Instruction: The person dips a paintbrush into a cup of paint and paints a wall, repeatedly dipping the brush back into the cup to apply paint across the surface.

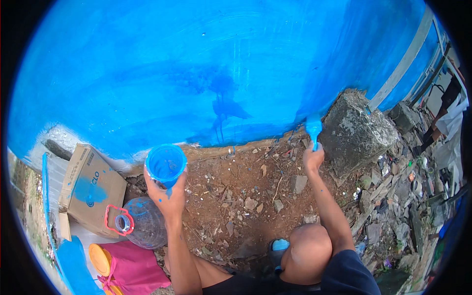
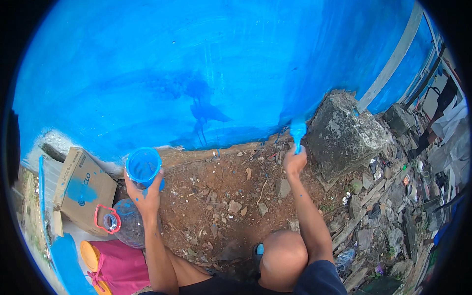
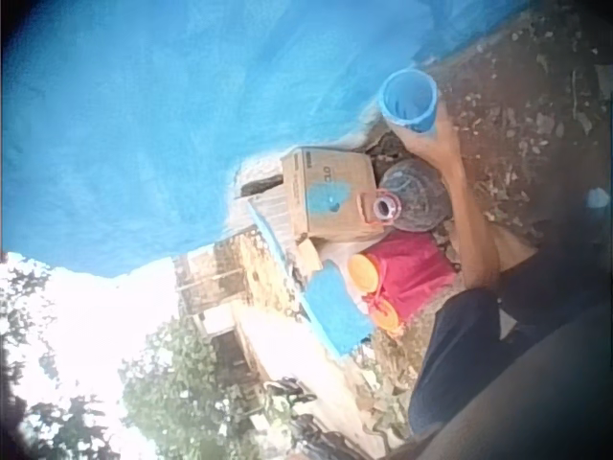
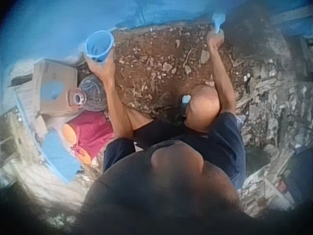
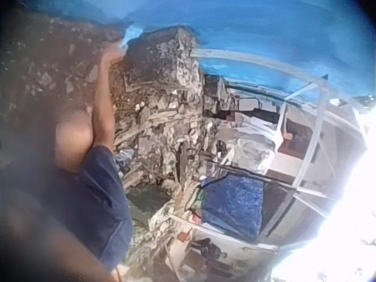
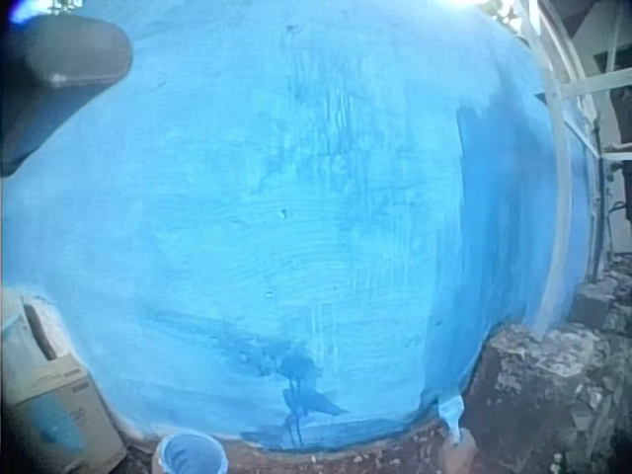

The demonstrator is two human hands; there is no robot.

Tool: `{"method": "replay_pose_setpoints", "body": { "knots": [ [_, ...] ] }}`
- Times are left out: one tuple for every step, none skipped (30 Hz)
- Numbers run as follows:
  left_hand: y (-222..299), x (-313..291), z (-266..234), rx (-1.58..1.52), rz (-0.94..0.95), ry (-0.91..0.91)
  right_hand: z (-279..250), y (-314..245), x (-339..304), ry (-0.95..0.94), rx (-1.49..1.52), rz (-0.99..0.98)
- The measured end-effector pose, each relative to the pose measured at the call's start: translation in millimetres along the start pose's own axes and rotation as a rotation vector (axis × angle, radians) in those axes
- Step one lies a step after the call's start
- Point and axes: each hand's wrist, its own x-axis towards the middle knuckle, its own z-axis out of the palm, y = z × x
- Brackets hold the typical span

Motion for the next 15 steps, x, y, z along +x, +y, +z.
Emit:
{"method": "replay_pose_setpoints", "body": {
  "knots": [
    [4.3,2.0,3.3,-0.032,-0.004,0.017,3.6,3.9,-6.5,-0.026,-0.040,-0.089],
    [3.2,3.8,5.2,-0.035,0.005,0.011,7.6,7.9,-14.2,-0.051,-0.081,-0.177],
    [-3.0,6.4,-0.8,-0.013,0.016,0.034,6.2,-5.2,-31.8,-0.154,-0.053,-0.190],
    [-5.7,9.0,-5.4,0.005,0.025,0.054,-0.8,-18.4,-47.6,-0.254,-0.028,-0.203],
    [-4.1,11.0,-2.3,0.004,0.036,0.053,-3.6,-13.7,-55.9,-0.247,-0.026,-0.199],
    [-2.5,11.0,0.9,0.006,0.039,0.047,-7.4,-7.3,-66.5,-0.296,-0.027,-0.373],
    [-0.8,10.5,3.8,0.011,0.029,0.048,-9.7,-1.9,-71.6,-0.346,-0.028,-0.548],
    [0.4,9.6,6.6,0.017,0.018,0.050,-11.2,3.2,-72.2,-0.345,-0.026,-0.540],
    [-1.4,9.6,6.5,0.026,0.022,0.046,-15.3,-0.2,-76.5,-0.379,-0.043,-0.564],
    [-5.6,9.4,6.6,0.030,0.022,0.056,-19.5,-3.7,-80.5,-0.413,-0.058,-0.588],
    [-7.5,9.3,4.9,0.035,0.021,0.068,-22.1,-8.3,-74.9,-0.391,-0.070,-0.530],
    [-5.4,9.1,5.8,0.036,0.025,0.062,-25.3,-7.4,-62.0,-0.387,-0.068,-0.524],
    [-3.2,8.3,6.6,0.054,0.016,0.065,-28.2,-3.3,-46.8,-0.321,-0.087,-0.447],
    [-1.7,8.0,6.0,0.073,0.007,0.070,-30.4,0.1,-31.6,-0.255,-0.105,-0.371],
    [-2.1,7.7,7.2,0.068,0.011,0.065,-33.5,4.7,-12.6,-0.162,-0.137,-0.313]
  ]
}}
